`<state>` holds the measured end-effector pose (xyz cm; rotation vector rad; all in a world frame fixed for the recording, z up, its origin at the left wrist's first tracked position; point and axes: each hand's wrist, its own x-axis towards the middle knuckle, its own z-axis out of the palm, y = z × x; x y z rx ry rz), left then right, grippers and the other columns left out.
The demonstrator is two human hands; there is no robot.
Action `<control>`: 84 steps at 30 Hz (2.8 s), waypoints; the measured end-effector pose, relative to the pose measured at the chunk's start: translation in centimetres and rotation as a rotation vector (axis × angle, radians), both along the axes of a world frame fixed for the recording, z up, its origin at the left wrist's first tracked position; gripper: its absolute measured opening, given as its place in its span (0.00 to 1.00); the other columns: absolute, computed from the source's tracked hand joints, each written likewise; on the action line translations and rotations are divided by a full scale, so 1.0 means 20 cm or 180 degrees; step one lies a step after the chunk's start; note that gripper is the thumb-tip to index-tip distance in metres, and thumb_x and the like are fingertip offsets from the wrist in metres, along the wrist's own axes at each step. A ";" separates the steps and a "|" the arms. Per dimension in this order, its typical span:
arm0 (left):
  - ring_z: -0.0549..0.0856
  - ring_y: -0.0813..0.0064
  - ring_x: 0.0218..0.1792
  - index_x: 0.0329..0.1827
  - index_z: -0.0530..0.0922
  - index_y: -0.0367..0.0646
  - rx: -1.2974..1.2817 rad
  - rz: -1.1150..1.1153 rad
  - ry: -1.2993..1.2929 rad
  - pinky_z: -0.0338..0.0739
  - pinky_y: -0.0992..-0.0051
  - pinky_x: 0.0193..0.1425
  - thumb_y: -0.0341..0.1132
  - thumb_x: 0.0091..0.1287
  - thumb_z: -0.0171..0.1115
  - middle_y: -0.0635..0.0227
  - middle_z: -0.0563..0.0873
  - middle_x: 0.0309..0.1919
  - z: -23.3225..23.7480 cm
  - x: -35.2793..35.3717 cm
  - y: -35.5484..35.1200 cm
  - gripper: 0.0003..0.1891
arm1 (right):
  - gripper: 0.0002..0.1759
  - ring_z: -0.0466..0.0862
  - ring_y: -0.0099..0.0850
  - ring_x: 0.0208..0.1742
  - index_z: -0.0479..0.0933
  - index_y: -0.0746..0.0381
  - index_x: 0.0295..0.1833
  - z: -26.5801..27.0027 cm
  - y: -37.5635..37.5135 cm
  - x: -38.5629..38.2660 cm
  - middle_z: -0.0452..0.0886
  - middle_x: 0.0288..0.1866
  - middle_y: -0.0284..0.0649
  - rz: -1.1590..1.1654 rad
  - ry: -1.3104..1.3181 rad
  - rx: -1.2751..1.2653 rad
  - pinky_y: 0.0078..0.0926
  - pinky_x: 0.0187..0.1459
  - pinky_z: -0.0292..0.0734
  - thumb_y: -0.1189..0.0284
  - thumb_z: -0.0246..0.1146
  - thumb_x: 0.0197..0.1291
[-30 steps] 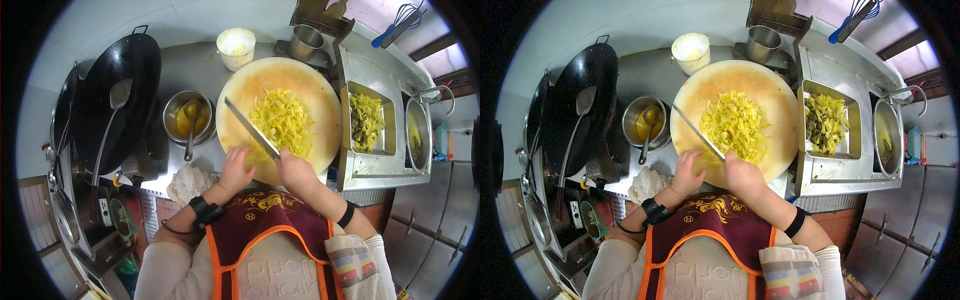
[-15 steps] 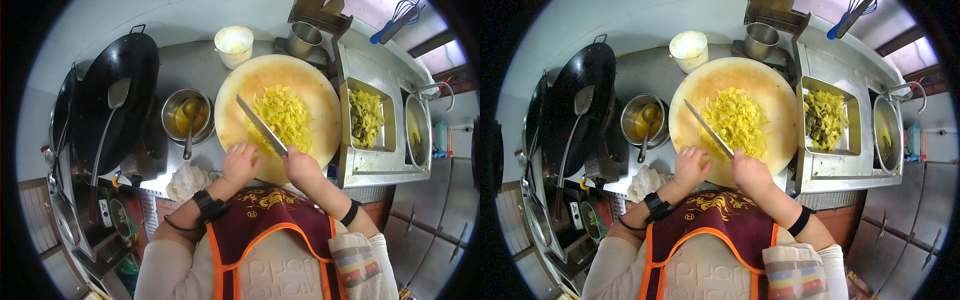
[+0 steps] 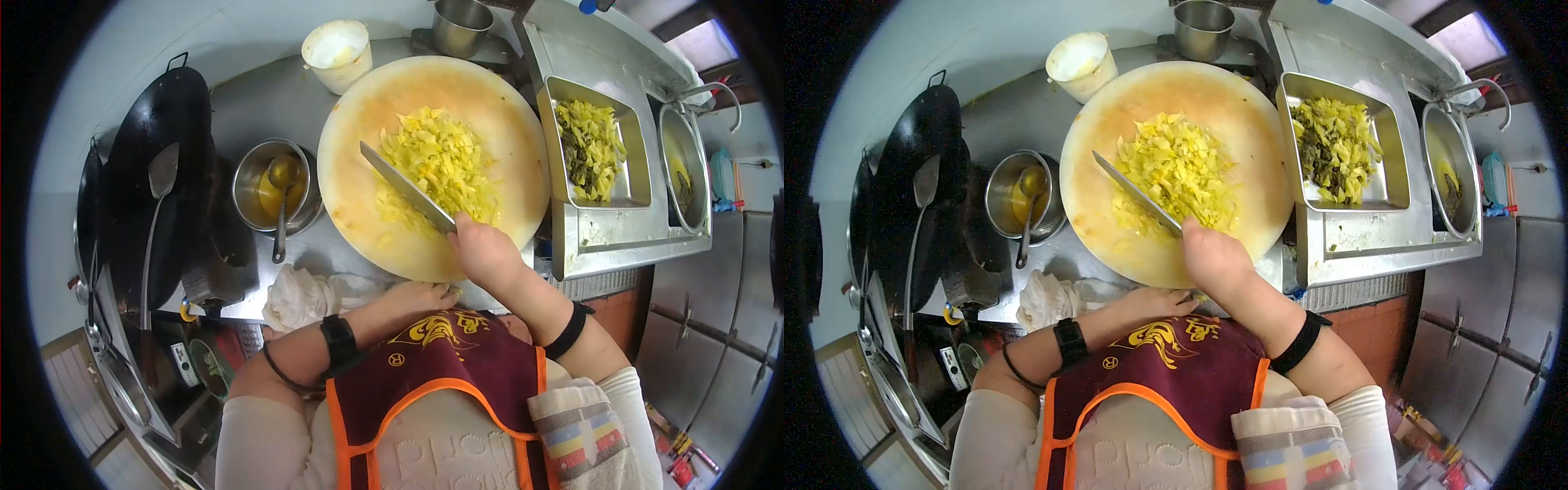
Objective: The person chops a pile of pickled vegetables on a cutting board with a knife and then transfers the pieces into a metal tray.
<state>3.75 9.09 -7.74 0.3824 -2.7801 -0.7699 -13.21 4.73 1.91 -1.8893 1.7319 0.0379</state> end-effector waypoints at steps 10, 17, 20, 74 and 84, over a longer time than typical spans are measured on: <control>0.76 0.62 0.50 0.45 0.77 0.47 -0.0450 0.0358 -0.0213 0.71 0.61 0.52 0.35 0.59 0.51 0.61 0.77 0.45 -0.15 -0.12 0.10 0.13 | 0.12 0.80 0.50 0.27 0.67 0.66 0.37 -0.01 0.01 -0.01 0.78 0.23 0.53 -0.0109 -0.0107 -0.0047 0.45 0.31 0.75 0.66 0.53 0.61; 0.80 0.55 0.42 0.39 0.73 0.36 0.0663 0.0422 -0.0315 0.76 0.61 0.43 0.34 0.61 0.50 0.50 0.76 0.44 -0.20 -0.07 0.13 0.10 | 0.13 0.80 0.52 0.30 0.68 0.66 0.37 0.03 -0.02 0.00 0.78 0.25 0.55 -0.0221 -0.0090 0.0177 0.46 0.34 0.74 0.65 0.53 0.61; 0.81 0.61 0.35 0.39 0.73 0.37 0.1140 0.1229 0.0687 0.78 0.67 0.37 0.29 0.57 0.57 0.53 0.76 0.41 0.11 0.05 0.07 0.08 | 0.13 0.81 0.51 0.31 0.67 0.66 0.40 0.08 -0.02 -0.03 0.79 0.27 0.55 -0.0190 -0.0212 0.0308 0.46 0.37 0.76 0.66 0.50 0.61; 0.48 0.45 0.71 0.69 0.46 0.29 0.0832 0.3488 0.0695 0.42 0.58 0.73 0.39 0.65 0.52 0.39 0.50 0.68 0.12 -0.02 -0.53 0.36 | 0.26 0.80 0.53 0.37 0.65 0.64 0.61 0.05 0.01 -0.21 0.79 0.34 0.59 -0.0895 0.0123 -0.0072 0.46 0.42 0.75 0.72 0.53 0.55; 0.50 0.49 0.70 0.68 0.50 0.29 0.0881 0.3485 0.0954 0.45 0.62 0.73 0.40 0.68 0.46 0.41 0.51 0.68 0.13 -0.10 -0.66 0.31 | 0.24 0.80 0.54 0.38 0.66 0.66 0.59 0.04 -0.03 -0.31 0.78 0.36 0.61 -0.1482 -0.0186 -0.0207 0.46 0.42 0.75 0.74 0.53 0.54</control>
